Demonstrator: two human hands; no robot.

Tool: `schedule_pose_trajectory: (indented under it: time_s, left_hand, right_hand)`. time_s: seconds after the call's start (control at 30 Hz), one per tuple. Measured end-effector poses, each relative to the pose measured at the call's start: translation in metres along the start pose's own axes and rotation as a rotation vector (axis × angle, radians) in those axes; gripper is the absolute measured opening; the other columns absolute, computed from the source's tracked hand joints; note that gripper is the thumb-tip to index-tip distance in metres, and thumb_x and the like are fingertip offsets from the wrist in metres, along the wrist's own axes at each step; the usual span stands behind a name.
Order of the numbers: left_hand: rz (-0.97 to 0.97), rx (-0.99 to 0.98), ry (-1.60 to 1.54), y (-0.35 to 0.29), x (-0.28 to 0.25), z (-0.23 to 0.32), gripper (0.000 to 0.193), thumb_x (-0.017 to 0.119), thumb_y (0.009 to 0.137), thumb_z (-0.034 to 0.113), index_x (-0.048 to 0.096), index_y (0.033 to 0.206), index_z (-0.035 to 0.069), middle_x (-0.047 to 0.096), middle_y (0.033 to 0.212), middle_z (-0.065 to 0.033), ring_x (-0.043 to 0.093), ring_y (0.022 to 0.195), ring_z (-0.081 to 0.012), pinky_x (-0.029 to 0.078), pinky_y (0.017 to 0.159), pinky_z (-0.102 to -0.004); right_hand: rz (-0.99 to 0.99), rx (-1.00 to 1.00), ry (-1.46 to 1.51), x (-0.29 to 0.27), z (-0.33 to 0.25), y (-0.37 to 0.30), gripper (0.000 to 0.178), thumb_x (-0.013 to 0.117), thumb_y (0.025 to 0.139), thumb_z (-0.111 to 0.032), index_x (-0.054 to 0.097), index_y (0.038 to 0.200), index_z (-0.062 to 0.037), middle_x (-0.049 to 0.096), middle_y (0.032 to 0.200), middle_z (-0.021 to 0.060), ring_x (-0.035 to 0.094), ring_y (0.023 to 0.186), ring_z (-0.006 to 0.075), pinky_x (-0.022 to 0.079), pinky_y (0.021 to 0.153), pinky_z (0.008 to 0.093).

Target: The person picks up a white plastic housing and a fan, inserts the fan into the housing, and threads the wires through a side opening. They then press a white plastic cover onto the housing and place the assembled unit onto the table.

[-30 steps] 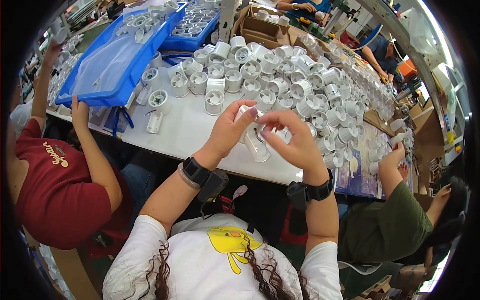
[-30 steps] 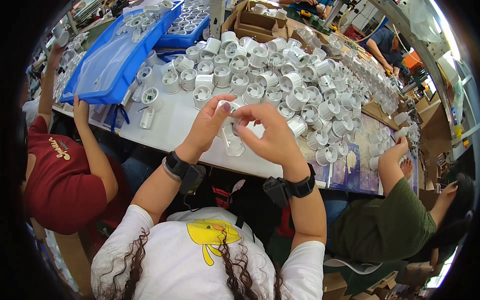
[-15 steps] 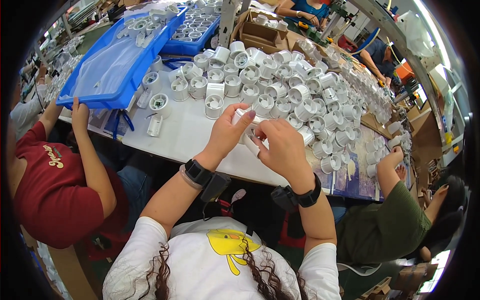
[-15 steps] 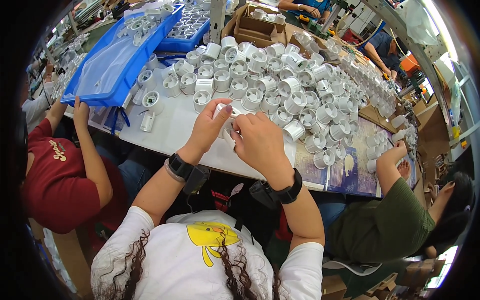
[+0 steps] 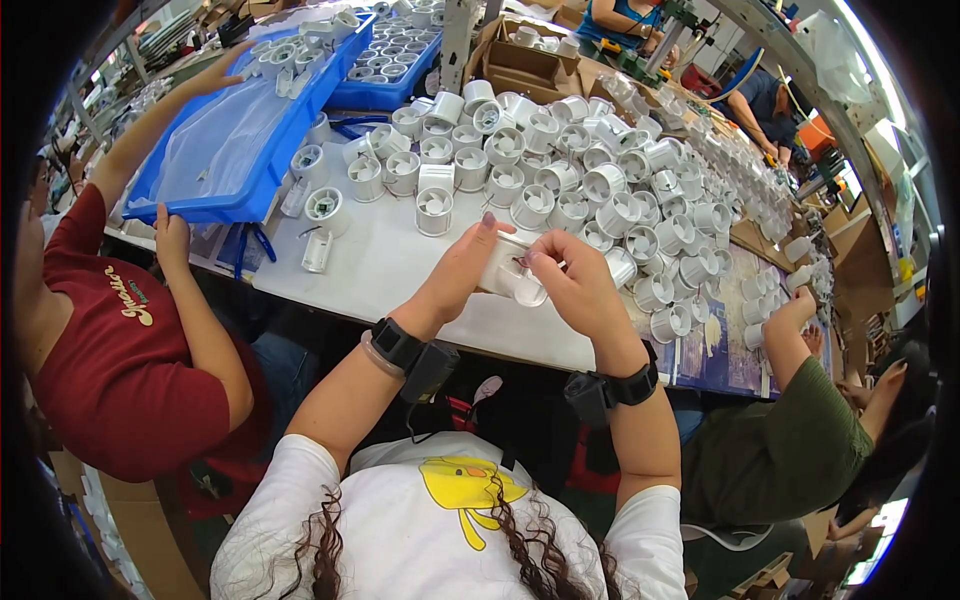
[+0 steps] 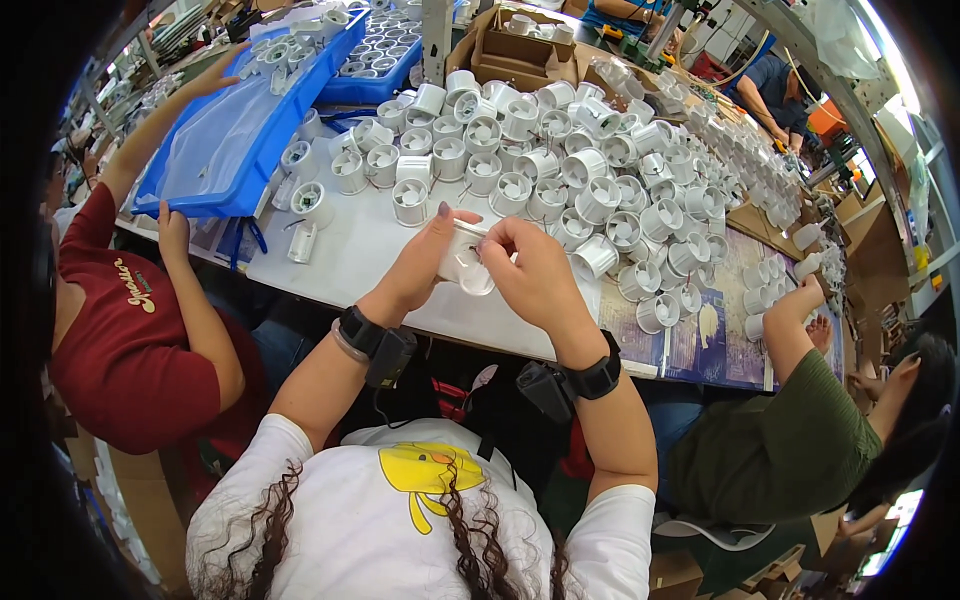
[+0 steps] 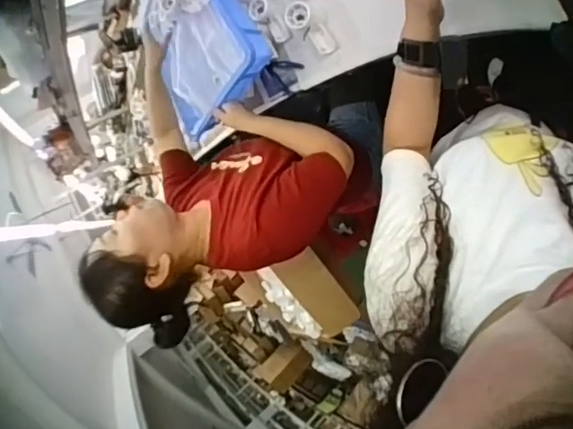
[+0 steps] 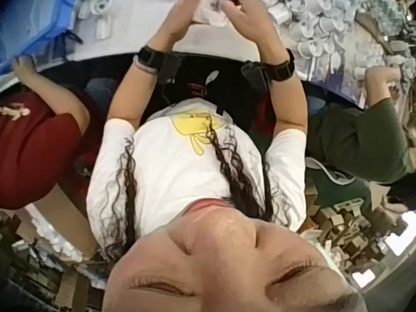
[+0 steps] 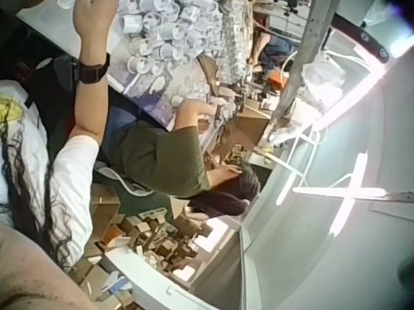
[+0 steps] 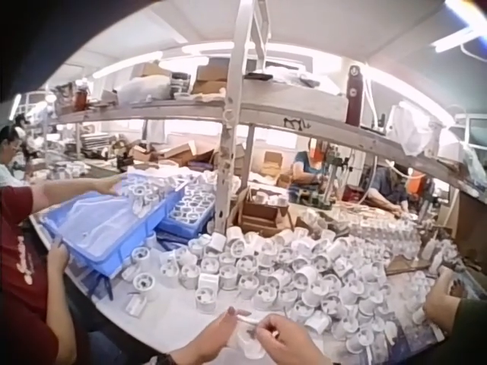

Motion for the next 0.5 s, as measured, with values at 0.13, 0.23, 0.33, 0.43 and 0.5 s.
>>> schedule_pose_trajectory:
  time_s: [0.13,0.23,0.33,0.43,0.5]
  left_hand:
    - [-0.051,0.230,0.136,-0.006,-0.004,-0.002,0.068,0.065,0.085,0.049,0.042,0.134,0.007,0.058,0.116,-0.0079,0.055,0.112,-0.0176,0.045,0.097,-0.0331]
    - [-0.087,0.620,0.444,-0.015,0.001,0.011,0.084,0.079,0.072,0.047,0.040,0.135,0.007,0.056,0.122,-0.0092,0.055,0.114,-0.0217,0.045,0.097,-0.0356]
    - [-0.109,0.891,0.996,-0.025,0.016,0.033,0.093,0.091,0.052,0.027,0.047,0.131,0.007,0.055,0.123,-0.0096,0.052,0.114,-0.0276,0.045,0.095,-0.0361]
    - [-0.138,0.798,0.949,-0.022,0.013,0.028,0.084,0.091,0.054,0.026,0.051,0.126,0.009,0.056,0.121,-0.0088,0.053,0.113,-0.0284,0.045,0.095,-0.0374]
    - [-0.151,0.752,0.924,-0.021,0.011,0.028,0.080,0.091,0.054,0.025,0.053,0.124,0.010,0.057,0.120,-0.0084,0.053,0.112,-0.0288,0.045,0.095,-0.0380]
  right_hand:
    - [-0.001,0.003,-0.025,-0.005,-0.003,-0.004,0.013,0.057,0.088,-0.012,0.059,0.084,0.0001,0.056,0.074,-0.0008,0.046,0.067,0.0045,0.039,0.056,0.0217]
    - [-0.012,0.008,-0.057,-0.006,-0.006,-0.007,0.012,0.057,0.087,-0.011,0.059,0.083,-0.0001,0.056,0.073,-0.0011,0.046,0.065,0.0050,0.039,0.056,0.0219]
    - [-0.018,-0.037,-0.041,-0.006,-0.008,-0.009,0.013,0.057,0.088,-0.012,0.058,0.083,-0.0003,0.054,0.071,-0.0022,0.044,0.064,0.0041,0.037,0.055,0.0219]
    - [-0.056,-0.018,-0.016,-0.007,-0.011,-0.009,0.013,0.057,0.089,-0.012,0.058,0.082,-0.0003,0.054,0.070,-0.0026,0.043,0.063,0.0035,0.037,0.054,0.0220]
    - [-0.075,-0.009,-0.005,-0.008,-0.013,-0.009,0.014,0.057,0.089,-0.012,0.058,0.082,-0.0003,0.053,0.070,-0.0028,0.043,0.063,0.0032,0.036,0.054,0.0220]
Point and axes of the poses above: each hand's wrist, its own y-axis towards the middle knuckle, its own x-axis out of the palm, z = x × y, the point moved 3 cm from there along y, towards the middle knuckle
